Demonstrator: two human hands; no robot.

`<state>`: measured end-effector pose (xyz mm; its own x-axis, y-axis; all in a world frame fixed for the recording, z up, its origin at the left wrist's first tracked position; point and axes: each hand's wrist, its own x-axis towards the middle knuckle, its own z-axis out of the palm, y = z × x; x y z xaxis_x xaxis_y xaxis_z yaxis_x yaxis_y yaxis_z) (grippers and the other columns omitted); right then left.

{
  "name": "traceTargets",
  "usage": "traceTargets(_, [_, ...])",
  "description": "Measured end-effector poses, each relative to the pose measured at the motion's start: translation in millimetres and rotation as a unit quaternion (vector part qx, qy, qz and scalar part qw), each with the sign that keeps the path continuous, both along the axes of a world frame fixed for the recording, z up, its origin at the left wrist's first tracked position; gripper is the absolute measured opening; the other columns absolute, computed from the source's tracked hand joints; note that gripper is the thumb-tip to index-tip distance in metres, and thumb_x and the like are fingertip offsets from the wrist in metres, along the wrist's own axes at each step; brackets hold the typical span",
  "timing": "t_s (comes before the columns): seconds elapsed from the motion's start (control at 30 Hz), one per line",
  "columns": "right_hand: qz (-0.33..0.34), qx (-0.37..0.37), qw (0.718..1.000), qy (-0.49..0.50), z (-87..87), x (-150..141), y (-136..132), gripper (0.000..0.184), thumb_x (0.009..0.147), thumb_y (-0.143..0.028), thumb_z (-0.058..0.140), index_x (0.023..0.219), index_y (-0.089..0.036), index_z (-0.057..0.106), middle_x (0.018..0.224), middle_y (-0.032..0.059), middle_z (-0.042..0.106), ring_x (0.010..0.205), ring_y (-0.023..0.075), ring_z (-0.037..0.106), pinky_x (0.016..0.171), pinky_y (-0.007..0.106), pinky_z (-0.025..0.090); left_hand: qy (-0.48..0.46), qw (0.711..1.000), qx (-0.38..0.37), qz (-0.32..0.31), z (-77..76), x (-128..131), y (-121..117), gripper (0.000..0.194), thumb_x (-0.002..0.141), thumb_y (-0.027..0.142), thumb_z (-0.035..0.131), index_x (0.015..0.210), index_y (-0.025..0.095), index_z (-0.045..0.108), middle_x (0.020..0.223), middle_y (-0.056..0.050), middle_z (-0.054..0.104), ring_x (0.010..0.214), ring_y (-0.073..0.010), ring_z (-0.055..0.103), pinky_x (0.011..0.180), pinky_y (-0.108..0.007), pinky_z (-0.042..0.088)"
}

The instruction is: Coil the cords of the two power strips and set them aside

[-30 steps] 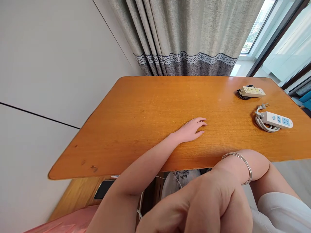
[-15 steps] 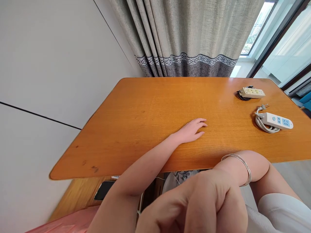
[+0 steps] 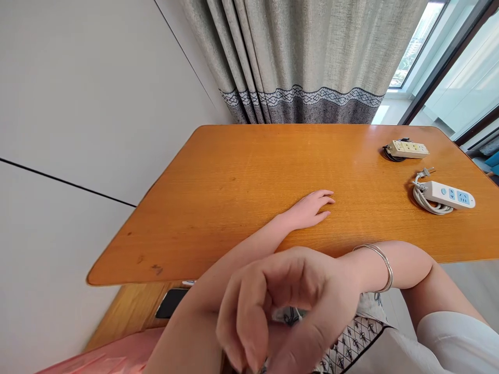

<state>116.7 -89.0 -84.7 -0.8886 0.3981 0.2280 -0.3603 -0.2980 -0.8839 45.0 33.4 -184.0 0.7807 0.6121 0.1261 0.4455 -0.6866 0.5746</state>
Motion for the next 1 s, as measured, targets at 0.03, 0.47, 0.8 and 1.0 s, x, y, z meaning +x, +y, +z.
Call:
traceTargets(0.03, [0.007, -0.014, 1.000, 0.018, 0.0, -4, 3, 0.049, 0.065, -0.059, 0.092, 0.074, -0.025, 0.059, 0.077, -0.0016, 0.064, 0.069, 0.0116, 0.062, 0.061, 0.025, 0.050, 0.001, 1.000, -0.001, 0.001, 0.3, 0, 0, 0.034, 0.098, 0.025, 0.057, 0.130, 0.016, 0.064, 0.156, -0.018, 0.052, 0.146, -0.0299, 0.052, 0.124, -0.052, 0.040])
traceTargets(0.47, [-0.345, 0.178, 0.900, -0.197, -59.8, 64, 73, 0.063, 0.082, -0.063, 0.073, 0.052, -0.024, 0.033, 0.051, -0.0084, 0.028, 0.052, 0.0082, 0.023, 0.053, 0.029, 0.021, -0.161, 0.974, -0.155, 0.048, -11.6, 2, -1, 0.041, 0.090, 0.025, 0.065, 0.130, 0.018, 0.062, 0.141, -0.013, 0.066, 0.129, -0.0286, 0.065, 0.110, -0.044, 0.054])
traceTargets(0.8, [-0.476, 0.260, 0.808, -0.230, -83.1, 69, 86, 0.042, 0.080, -0.037, 0.060, 0.060, -0.025, 0.025, 0.059, -0.0065, 0.028, 0.057, 0.0107, 0.027, 0.058, 0.028, 0.027, -0.182, 0.962, -0.197, 0.058, -20.8, 10, 3, 0.024, 0.089, 0.018, 0.061, 0.112, 0.019, 0.063, 0.114, -0.008, 0.072, 0.109, -0.0215, 0.069, 0.100, -0.041, 0.057])
traceTargets(1.0, [-0.470, 0.275, 0.803, -0.243, -89.4, 69, 86, 0.045, 0.083, -0.040, 0.059, 0.059, -0.025, 0.024, 0.057, -0.0065, 0.023, 0.056, 0.0108, 0.025, 0.057, 0.028, 0.027, -0.220, 0.951, -0.214, 0.044, -55.4, 9, 14, 0.048, 0.089, 0.028, 0.065, 0.135, 0.017, 0.056, 0.132, -0.014, 0.069, 0.125, -0.0251, 0.067, 0.112, -0.044, 0.053])
